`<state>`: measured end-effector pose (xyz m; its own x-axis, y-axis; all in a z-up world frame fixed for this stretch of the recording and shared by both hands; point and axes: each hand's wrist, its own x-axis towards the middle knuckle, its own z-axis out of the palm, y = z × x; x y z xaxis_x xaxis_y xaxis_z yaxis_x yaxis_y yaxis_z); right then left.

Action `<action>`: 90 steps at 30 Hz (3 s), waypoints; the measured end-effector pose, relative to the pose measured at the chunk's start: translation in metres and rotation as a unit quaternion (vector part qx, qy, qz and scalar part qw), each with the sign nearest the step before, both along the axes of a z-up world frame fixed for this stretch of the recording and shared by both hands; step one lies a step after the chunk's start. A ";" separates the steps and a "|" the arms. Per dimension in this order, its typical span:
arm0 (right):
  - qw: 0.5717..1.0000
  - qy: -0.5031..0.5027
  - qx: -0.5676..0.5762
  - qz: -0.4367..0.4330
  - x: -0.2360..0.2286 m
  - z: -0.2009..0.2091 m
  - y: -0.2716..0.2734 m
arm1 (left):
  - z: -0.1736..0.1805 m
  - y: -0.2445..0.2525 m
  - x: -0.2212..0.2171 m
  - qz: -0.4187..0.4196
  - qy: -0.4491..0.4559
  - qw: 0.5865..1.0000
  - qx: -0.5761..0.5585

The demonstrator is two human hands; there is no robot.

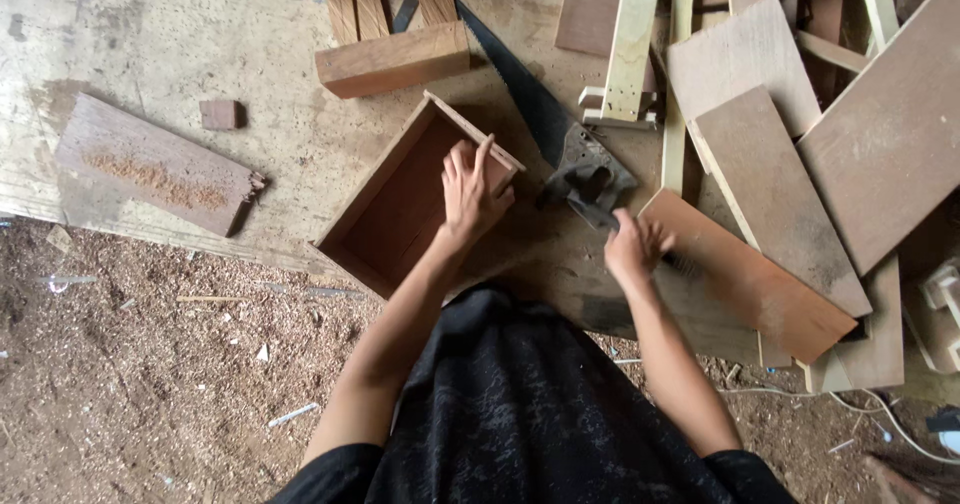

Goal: The person assembles a small wooden box by positioning panels and hammering nails into place. They repeatedly reposition the box, insert nails, and strike them with a hammer to secure the sides and bottom.

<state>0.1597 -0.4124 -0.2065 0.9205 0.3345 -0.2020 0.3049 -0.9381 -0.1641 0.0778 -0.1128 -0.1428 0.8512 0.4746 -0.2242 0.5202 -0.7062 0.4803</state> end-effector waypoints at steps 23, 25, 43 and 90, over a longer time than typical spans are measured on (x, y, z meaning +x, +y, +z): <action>0.734 0.584 0.285 -0.198 -0.026 -0.017 -0.007 | -0.005 -0.005 -0.105 0.032 0.017 0.999 -0.036; 0.751 0.562 0.289 -0.193 -0.025 -0.022 -0.005 | -0.010 -0.005 -0.104 0.016 0.022 1.000 0.000; 0.911 0.302 0.276 0.058 -0.059 -0.003 -0.017 | -0.006 0.009 -0.106 -0.010 -0.034 0.995 -0.090; 0.711 0.450 0.535 0.078 0.021 0.055 0.109 | 0.197 -0.021 0.034 -0.280 0.029 0.886 0.368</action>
<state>0.1803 -0.3035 -0.1518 0.5141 0.8237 -0.2392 -0.2895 -0.0959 -0.9524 0.1117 -0.1335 0.0546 0.9966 0.0175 -0.0805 -0.0019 -0.9722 -0.2341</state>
